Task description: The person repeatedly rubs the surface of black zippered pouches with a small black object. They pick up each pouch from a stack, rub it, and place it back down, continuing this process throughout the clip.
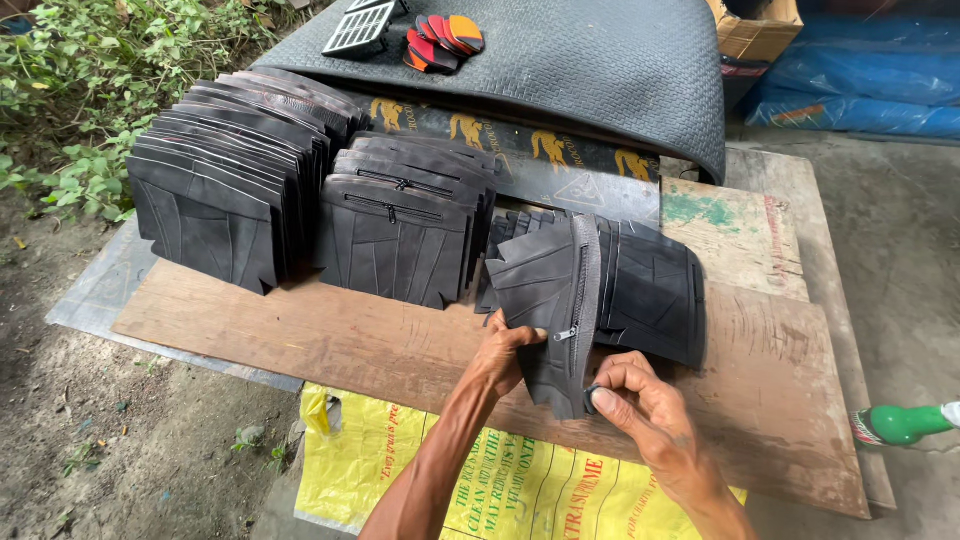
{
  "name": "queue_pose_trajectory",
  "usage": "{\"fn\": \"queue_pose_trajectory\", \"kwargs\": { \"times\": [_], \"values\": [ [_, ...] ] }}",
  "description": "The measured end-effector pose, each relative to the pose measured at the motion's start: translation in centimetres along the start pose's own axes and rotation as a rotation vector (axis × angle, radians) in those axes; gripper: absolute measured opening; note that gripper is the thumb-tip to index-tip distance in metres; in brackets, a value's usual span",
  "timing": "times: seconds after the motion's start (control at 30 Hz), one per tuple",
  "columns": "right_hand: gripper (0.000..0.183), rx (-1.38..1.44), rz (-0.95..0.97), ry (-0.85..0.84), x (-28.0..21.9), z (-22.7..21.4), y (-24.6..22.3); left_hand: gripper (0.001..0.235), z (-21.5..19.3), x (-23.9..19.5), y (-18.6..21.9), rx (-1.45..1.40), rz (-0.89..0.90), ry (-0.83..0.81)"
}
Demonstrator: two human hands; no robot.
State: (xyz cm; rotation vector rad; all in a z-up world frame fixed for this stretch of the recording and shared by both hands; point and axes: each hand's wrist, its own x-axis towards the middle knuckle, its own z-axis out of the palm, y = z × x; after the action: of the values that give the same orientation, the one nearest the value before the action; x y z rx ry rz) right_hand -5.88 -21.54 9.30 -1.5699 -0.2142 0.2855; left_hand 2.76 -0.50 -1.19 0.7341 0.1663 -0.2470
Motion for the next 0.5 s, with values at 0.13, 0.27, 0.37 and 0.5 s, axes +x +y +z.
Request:
{"fn": "queue_pose_trajectory", "kwargs": {
  "times": [0.13, 0.27, 0.37, 0.5],
  "values": [
    [0.024, -0.065, 0.031, 0.013, 0.01, 0.16, -0.38, 0.037, 0.41, -0.56, 0.57, 0.061, -0.012, -0.014],
    [0.025, -0.18, -0.023, -0.04, -0.42, -0.09, -0.71, 0.038, 0.41, -0.44, 0.67, 0.055, -0.011, 0.0],
    [0.024, -0.165, -0.032, -0.036, -0.23, -0.02, -0.69, 0.037, 0.22, -0.33, 0.45, 0.061, -0.012, -0.001],
    [0.023, -0.098, 0.056, 0.009, -0.11, -0.06, -0.6, 0.036, 0.19, -0.13, 0.13, 0.072, -0.019, 0.0]
  ]
}}
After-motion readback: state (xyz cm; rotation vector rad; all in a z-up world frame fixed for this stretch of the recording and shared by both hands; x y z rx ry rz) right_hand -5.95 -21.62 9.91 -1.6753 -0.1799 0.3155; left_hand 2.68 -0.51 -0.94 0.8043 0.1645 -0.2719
